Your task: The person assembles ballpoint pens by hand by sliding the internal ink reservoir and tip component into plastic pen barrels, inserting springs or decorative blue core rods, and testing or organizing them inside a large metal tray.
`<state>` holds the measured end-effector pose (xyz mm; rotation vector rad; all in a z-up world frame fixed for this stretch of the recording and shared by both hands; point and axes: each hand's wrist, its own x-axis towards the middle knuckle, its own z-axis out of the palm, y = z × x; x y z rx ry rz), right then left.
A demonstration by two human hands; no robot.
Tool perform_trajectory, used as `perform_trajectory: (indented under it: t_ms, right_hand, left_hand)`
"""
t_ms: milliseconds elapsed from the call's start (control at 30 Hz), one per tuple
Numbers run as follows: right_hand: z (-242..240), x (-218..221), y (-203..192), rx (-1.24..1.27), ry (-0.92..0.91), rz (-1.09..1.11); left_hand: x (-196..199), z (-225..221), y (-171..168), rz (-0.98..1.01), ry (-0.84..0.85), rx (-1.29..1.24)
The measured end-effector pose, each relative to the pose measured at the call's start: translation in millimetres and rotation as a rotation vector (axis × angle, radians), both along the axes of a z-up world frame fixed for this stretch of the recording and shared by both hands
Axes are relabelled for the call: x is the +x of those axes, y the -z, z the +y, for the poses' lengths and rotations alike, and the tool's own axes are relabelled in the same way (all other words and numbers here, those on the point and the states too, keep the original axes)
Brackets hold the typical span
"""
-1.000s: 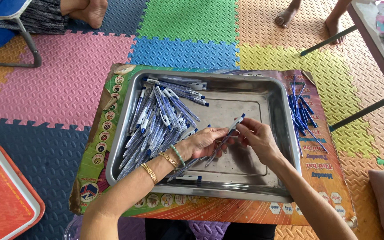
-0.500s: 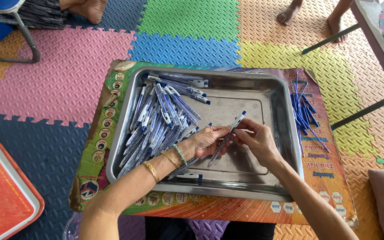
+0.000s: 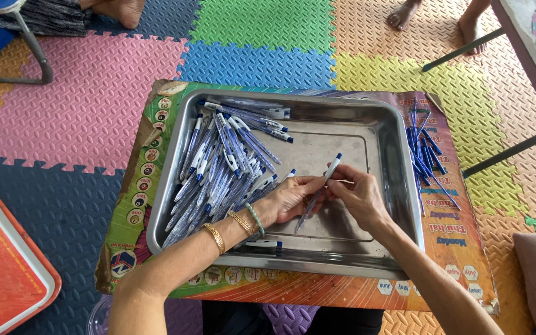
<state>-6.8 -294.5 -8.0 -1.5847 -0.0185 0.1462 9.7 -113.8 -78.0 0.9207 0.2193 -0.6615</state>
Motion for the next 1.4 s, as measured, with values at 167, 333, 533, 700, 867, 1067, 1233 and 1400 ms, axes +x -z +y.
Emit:
perform_trajectory:
  t_ms: [167,333,533,700,867,1067,1233,1400]
  right_hand:
    - [3.3,-7.7,-8.6,-0.046,-0.018,-0.002]
    - [-4.0,-6.7,-2.5,-0.102,-0.078,0.030]
    - [-10.5,-2.5,13.8,-0.135,-0.159,0.004]
    - [-18.4,4.4,37.8,-0.058,-0.198,0.010]
    - [-19.2,4.5,32.6,-0.037,-0.198,0.002]
    - [-111.1,-4.7,-7.3,-0.511,-0.068,-0.116]
    - [-213.5,-5.9,-30.0,-1.341,0.224,0.062]
    - [-226.7,2.0,-2.5,-1.469,0.184,0.188]
  left_hand:
    - [-4.6,4.8,-17.2,-0.107,-0.010,0.122]
    - [-6.1,5.5,-32.7,-0.194,-0.010,0.158]
    - [-15.3,7.0,-74.2,-0.217,-0.007,0.126]
    - [11.1,-0.6,-30.5,-0.122,-0.061,0.165]
    - [18.3,-7.4,-25.5,-0.065,-0.105,0.190]
    - [15.2,-0.2,-41.6,-0.065,-0.094,0.175]
    - [8.0,-0.8,-62.4,-0.062,-0.037,0.148]
    - [1.8,1.6,-60.3,-0.123,0.058,0.119]
